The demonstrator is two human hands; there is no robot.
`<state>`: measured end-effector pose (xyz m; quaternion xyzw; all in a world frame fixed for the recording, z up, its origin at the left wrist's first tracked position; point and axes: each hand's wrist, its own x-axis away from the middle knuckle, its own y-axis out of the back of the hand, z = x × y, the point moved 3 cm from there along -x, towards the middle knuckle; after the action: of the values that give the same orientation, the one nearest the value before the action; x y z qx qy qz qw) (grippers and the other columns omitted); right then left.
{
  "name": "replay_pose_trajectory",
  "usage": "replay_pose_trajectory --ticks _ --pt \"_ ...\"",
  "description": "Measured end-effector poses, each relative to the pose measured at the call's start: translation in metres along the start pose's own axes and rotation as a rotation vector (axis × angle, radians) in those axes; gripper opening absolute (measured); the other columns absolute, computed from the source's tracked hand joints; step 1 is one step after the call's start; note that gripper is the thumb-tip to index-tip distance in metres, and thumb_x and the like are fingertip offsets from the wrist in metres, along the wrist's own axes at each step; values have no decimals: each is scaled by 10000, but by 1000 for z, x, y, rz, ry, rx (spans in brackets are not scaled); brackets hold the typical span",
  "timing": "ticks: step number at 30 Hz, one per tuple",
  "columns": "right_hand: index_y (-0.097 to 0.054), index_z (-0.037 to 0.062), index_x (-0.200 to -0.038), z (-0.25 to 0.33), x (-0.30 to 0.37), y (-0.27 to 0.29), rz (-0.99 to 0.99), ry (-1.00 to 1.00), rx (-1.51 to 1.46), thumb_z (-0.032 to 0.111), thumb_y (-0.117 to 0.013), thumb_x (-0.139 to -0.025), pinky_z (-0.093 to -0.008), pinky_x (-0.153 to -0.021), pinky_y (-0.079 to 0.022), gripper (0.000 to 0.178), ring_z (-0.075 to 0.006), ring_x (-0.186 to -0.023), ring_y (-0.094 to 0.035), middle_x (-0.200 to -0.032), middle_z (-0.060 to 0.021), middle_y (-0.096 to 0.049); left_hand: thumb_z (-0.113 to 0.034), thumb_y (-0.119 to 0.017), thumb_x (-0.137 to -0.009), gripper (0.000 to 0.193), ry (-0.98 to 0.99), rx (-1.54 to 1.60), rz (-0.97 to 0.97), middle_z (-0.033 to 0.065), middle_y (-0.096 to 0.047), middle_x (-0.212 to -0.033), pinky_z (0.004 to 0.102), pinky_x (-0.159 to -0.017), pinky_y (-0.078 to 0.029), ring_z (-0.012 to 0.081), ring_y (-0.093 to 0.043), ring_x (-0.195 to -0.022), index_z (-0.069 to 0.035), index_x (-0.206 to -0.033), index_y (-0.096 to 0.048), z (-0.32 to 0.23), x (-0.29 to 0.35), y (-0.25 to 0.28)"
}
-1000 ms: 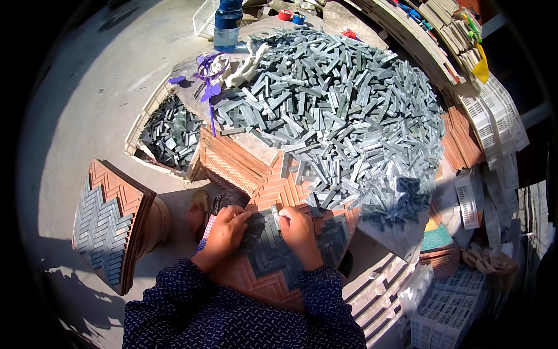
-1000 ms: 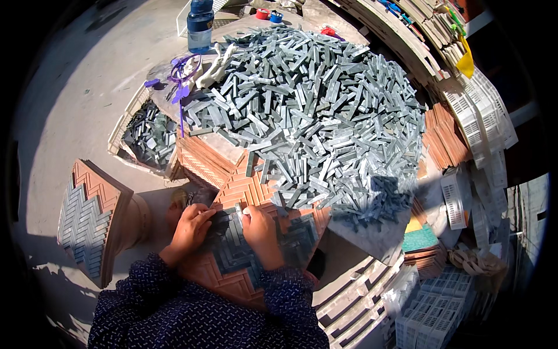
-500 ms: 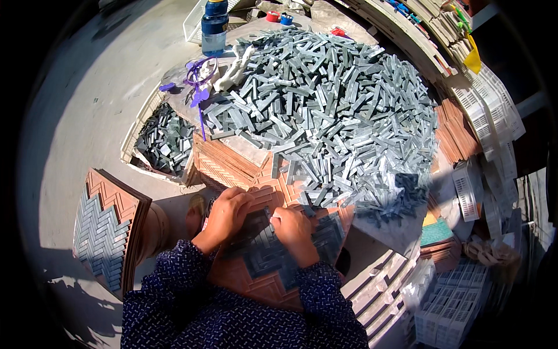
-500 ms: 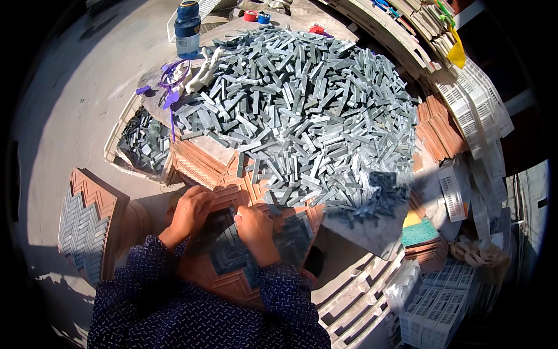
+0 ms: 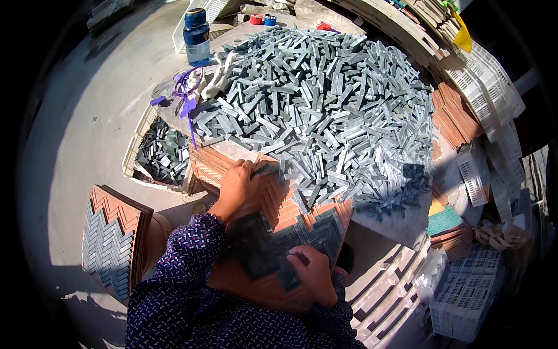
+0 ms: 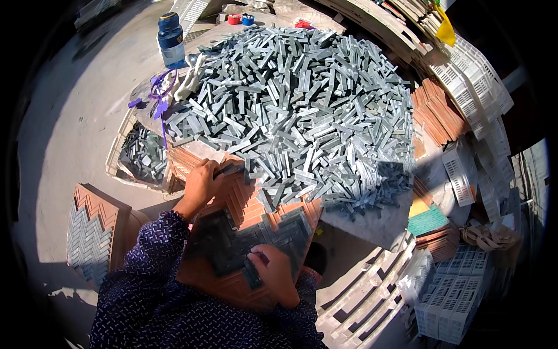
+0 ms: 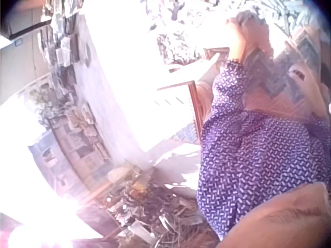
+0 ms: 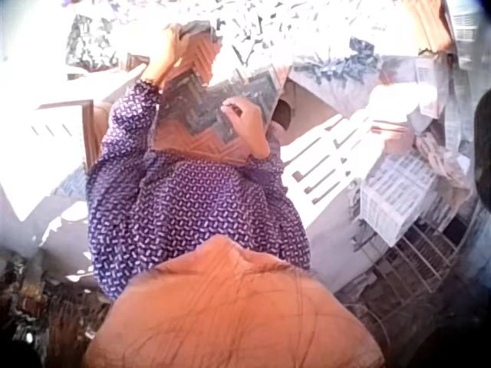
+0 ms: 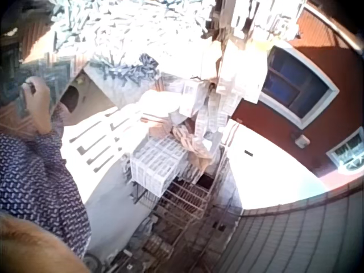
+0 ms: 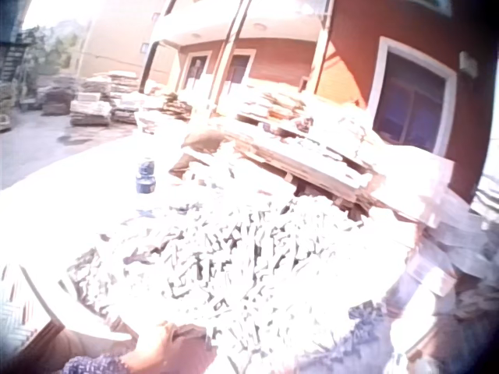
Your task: The person sits on the ground and arranges small rectangular tiles onto a larger board to form a herringbone pattern. They pick tiles from a nearby pile and place them one by one into the pattern.
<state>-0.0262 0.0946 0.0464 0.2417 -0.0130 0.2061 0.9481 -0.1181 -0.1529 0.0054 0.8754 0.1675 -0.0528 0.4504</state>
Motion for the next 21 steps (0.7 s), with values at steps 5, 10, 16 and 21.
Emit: replay_pose_trajectory --ticks 5,10,16,21 --pt "-650 1 -947 -35 28 9 -20 -128 -64 90 -696 -817 -285 -668 -506 164 -194 -744 -659 -835 -131 -672 -91 -706 -733 229 -75 125 157 132 -605 -836 372 -671 -502 324 -619 -756 -17 -938 -634 4 62 31" --pt "-645 -5 -946 -35 24 8 -39 -64 -18 92 -696 -819 -295 -673 -513 168 -217 -754 -668 -853 -143 -673 -56 -691 -736 172 25 181 115 136 -600 -872 395 -690 -499 344 -607 -812 -26 -895 -632 -1 84 38" --pt "-640 -6 -953 -25 22 10 -62 -8 -24 86 -698 -815 -299 -663 -514 176 -230 -752 -671 -860 -147 -667 -27 -676 -741 160 -68 109 88 122 -600 -846 385 -694 -499 335 -609 -790 -42 -897 -644 4 80 27" --pt "-642 -6 -945 -23 22 12 -58 4 -12 72 -698 -812 -282 -657 -509 164 -200 -742 -658 -849 -130 -667 -39 -668 -745 165 -156 -10 117 107 -614 -906 392 -765 -494 319 -592 -905 -39 -908 -648 -13 71 32"
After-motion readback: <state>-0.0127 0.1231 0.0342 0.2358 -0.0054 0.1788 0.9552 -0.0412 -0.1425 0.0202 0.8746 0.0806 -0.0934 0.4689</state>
